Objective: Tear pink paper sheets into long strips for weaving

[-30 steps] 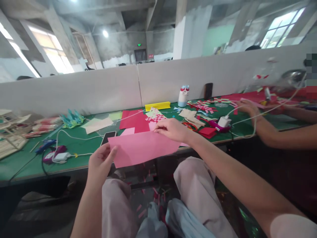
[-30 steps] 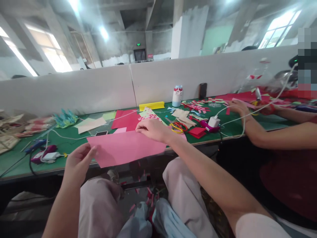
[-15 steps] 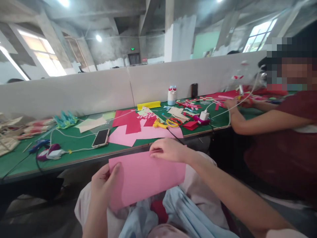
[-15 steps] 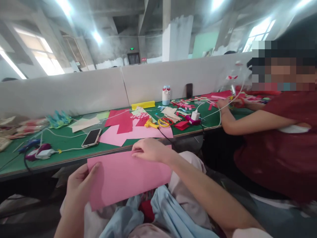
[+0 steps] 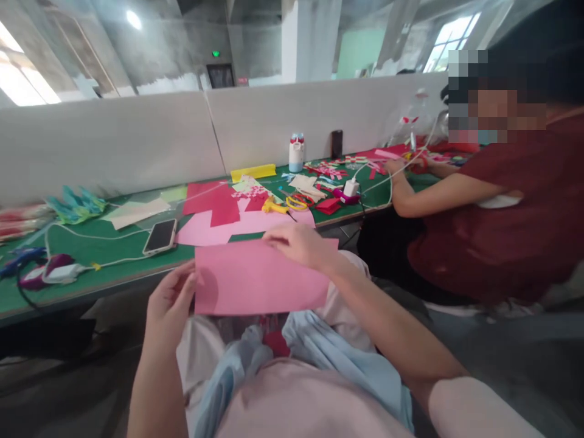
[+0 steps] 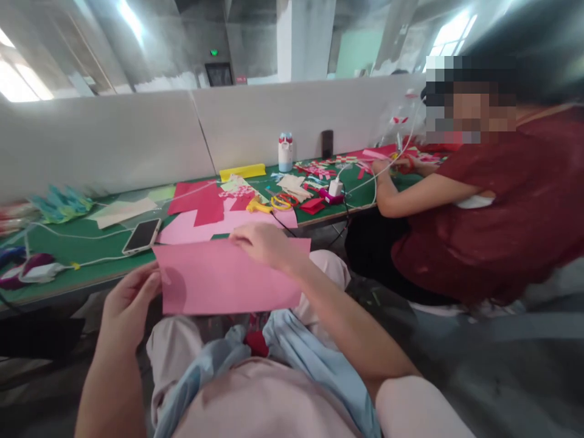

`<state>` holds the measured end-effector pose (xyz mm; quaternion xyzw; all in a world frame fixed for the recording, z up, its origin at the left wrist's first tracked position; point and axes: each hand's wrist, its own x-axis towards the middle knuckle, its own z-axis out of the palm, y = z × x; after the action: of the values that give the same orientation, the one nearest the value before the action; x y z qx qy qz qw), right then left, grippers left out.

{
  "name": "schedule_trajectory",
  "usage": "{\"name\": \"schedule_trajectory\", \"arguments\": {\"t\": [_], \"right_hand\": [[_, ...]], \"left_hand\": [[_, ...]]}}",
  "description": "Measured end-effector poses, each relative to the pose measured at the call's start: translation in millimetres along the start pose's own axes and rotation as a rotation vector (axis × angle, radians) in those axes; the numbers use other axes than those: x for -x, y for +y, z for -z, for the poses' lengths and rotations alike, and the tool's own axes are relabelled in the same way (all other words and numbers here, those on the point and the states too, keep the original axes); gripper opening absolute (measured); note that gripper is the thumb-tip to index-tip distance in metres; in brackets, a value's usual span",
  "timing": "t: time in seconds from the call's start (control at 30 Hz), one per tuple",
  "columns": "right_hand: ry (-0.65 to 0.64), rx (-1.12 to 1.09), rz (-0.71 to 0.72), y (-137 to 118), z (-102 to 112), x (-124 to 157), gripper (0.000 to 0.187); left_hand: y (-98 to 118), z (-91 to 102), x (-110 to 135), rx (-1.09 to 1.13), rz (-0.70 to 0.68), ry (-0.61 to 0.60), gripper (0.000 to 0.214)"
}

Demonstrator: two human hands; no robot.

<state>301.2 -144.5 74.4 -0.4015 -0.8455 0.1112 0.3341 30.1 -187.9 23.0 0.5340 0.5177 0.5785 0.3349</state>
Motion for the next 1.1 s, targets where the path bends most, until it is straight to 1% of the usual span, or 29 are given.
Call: {"name": "schedule_trajectory", "arguments": {"t": [0.03, 0.1, 0.2, 0.27, 0.37, 0.47, 0.6, 0.67, 0.77, 0.9, 1.0, 1.1], "right_hand": [[0.035, 0.016, 0.008, 3.0, 2.2, -0.5, 0.016], [0.081, 0.06, 0.01, 8.6, 5.6, 0.3, 0.015], [0.138, 0.108, -0.015, 14.9, 8.5, 4.8, 0.013], [0.164, 0.13, -0.043, 17.7, 9.8, 8.3, 0.012], [0.168, 0.153, -0.085, 20.8, 12.4, 13.4, 0.015], [0.192, 0.159, -0.118, 23.9, 14.5, 18.6, 0.017], [0.229, 0.131, -0.13, 28.5, 13.2, 25.6, 0.017], [0.216, 0.089, -0.116, 32.0, 9.9, 28.1, 0.017], [0.138, 0.067, -0.108, 40.8, 2.0, 29.4, 0.018], [0.02, 0.133, -0.112, 56.8, -12.4, 27.3, 0.019], [-0.03, 0.156, -0.126, 67.4, -23.2, 24.9, 0.021], [-0.068, 0.158, -0.151, 73.9, -33.4, 23.3, 0.022]], "left_hand": [[-1.2, 0.1, -1.2, 0.016, -0.017, -0.001, 0.045], [-5.1, 1.7, -1.7, 0.028, -0.004, -0.019, 0.042], [-14.6, 7.5, 0.4, 0.007, 0.045, -0.044, 0.037], [-22.9, 12.1, 2.1, -0.01, 0.079, -0.068, 0.037], [-36.0, 16.2, 3.5, -0.03, 0.124, -0.106, 0.039], [-48.1, 15.2, 2.8, -0.035, 0.171, -0.141, 0.039], [-63.1, 7.1, 0.0, -0.028, 0.225, -0.179, 0.039], [-71.4, 1.9, -1.6, -0.03, 0.242, -0.198, 0.039], [-85.5, -4.5, -3.2, -0.035, 0.262, -0.223, 0.04], [-101.1, -7.9, -5.3, -0.053, 0.262, -0.188, 0.04], [-106.4, -9.9, -8.9, -0.07, 0.266, -0.164, 0.041], [-107.8, -16.3, -14.3, -0.071, 0.247, -0.2, 0.045]]}}
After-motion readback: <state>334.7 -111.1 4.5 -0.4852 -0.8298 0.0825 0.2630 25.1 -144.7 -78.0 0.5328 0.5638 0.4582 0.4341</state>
